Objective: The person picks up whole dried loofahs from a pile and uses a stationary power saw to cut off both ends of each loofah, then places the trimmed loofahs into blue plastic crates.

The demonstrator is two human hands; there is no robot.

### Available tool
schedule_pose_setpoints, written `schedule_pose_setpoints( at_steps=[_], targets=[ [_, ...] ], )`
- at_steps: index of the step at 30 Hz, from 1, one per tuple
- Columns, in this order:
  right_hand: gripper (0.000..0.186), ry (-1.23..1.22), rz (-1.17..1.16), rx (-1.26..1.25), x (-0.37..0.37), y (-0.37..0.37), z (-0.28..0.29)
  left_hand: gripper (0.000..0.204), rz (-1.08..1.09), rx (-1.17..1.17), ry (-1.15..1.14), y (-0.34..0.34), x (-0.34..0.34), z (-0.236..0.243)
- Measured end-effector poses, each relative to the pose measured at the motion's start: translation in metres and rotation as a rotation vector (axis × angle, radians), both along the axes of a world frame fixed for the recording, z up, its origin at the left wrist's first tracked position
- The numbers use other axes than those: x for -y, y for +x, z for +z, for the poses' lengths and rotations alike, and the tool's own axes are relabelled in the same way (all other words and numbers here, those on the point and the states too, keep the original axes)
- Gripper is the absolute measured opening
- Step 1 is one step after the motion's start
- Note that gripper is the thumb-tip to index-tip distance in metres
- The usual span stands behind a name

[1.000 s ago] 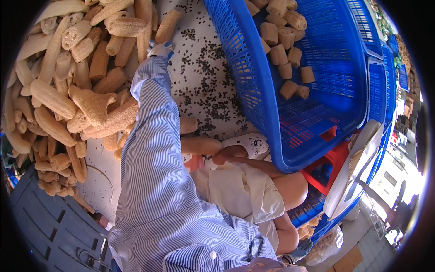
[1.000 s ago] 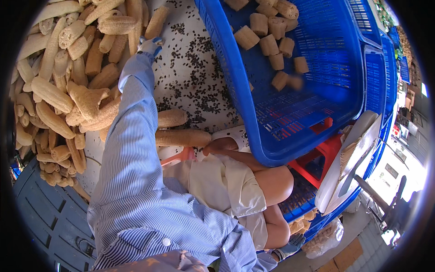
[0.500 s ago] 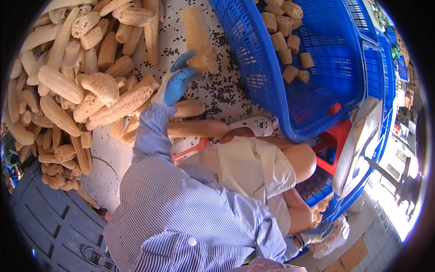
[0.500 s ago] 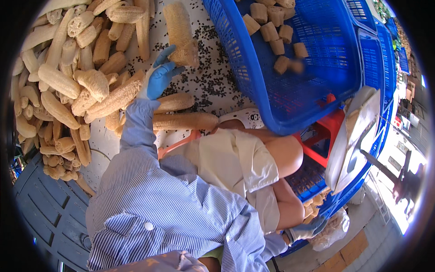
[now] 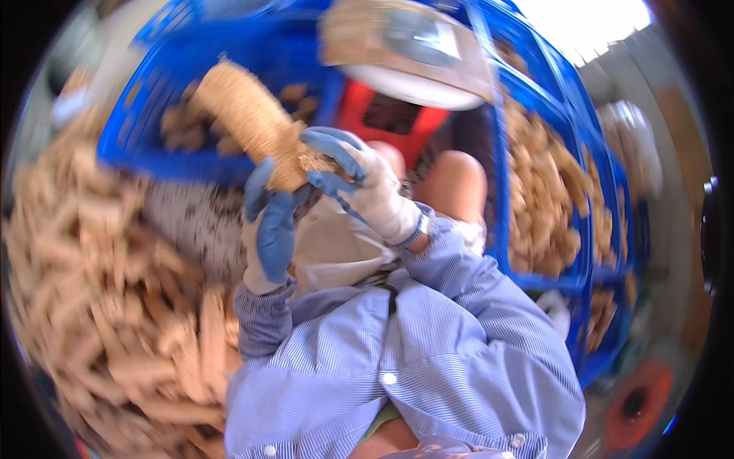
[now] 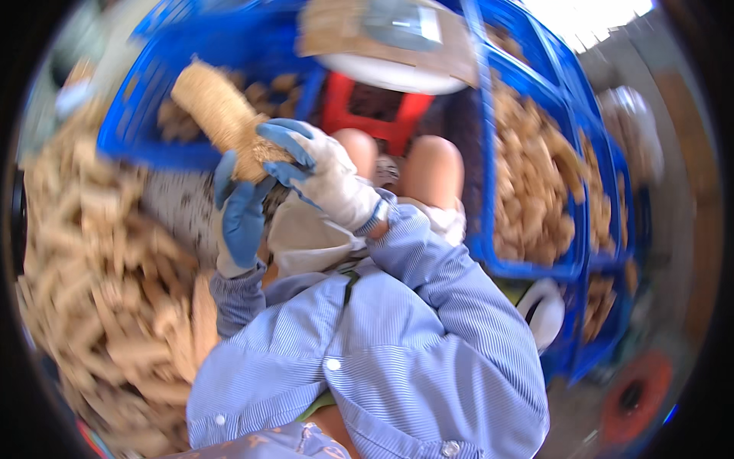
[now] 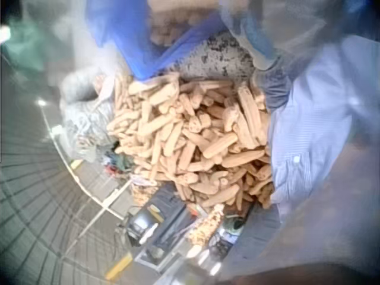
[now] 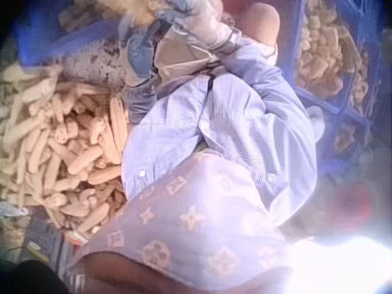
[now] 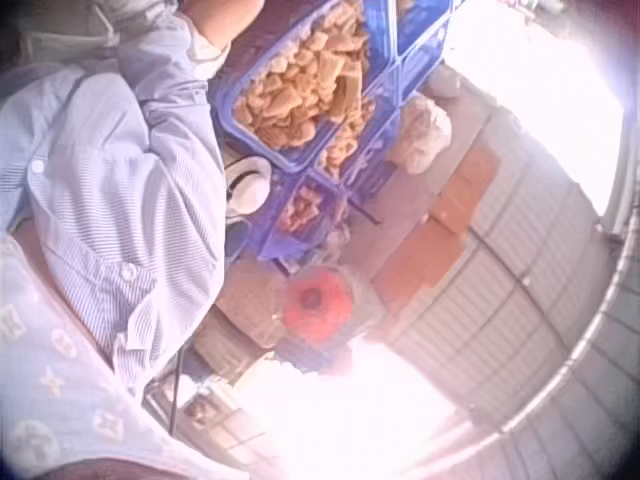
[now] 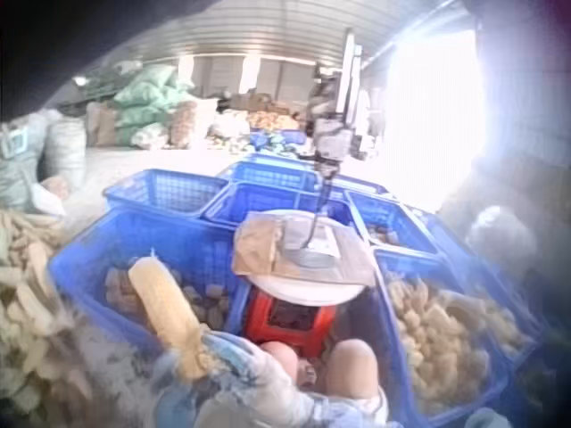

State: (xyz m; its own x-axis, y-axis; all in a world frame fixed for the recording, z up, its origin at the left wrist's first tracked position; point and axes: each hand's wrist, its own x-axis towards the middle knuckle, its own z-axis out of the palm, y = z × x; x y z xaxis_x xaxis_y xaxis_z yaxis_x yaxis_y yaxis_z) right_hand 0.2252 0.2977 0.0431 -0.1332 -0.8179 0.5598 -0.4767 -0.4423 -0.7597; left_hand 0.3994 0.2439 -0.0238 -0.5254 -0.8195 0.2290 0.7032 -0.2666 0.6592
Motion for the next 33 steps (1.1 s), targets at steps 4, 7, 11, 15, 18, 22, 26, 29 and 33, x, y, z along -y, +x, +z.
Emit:
schedule_pose_setpoints(
  at_steps=[4,7,11,15,18,22,26,29,33],
  targets=[
    [0.032,-0.022,-0.26,0.65,-0.074,-0.093,0.004,0.048,-0.168,0.276,-0.149,-0.091,-0.016,0.037],
    [0.03,-0.254,-0.572,0.595,-0.16,-0.178,-0.012,0.05,-0.474,0.355,-0.345,-0.175,-0.034,0.052],
    [0.044,-0.079,-1.086,0.626,-0.277,-0.27,-0.038,0.05,-0.817,0.401,-0.368,-0.29,-0.074,0.051],
    [0.089,0.716,-1.723,-0.159,-0.345,-0.294,-0.054,0.046,-1.135,0.42,-0.23,-0.362,-0.117,0.034],
    [0.087,0.21,-1.336,0.392,-0.366,-0.294,-0.054,0.045,-1.33,0.418,-0.169,-0.388,-0.143,0.016],
    [0.07,-0.097,-0.613,0.965,-0.358,-0.298,-0.057,0.039,-1.482,0.452,-0.162,-0.406,-0.165,0.005],
    [0.049,-0.259,-0.653,1.059,-0.351,-0.301,-0.063,0.024,-1.273,0.509,-0.252,-0.414,-0.183,0.0],
    [0.044,-0.396,-0.932,0.974,-0.355,-0.296,-0.067,0.013,-0.829,0.547,-0.636,-0.431,-0.203,-0.013],
    [0.043,-0.538,-1.32,0.799,-0.38,-0.299,-0.065,0.012,-0.764,0.543,-0.793,-0.441,-0.207,-0.03]
  ],
)
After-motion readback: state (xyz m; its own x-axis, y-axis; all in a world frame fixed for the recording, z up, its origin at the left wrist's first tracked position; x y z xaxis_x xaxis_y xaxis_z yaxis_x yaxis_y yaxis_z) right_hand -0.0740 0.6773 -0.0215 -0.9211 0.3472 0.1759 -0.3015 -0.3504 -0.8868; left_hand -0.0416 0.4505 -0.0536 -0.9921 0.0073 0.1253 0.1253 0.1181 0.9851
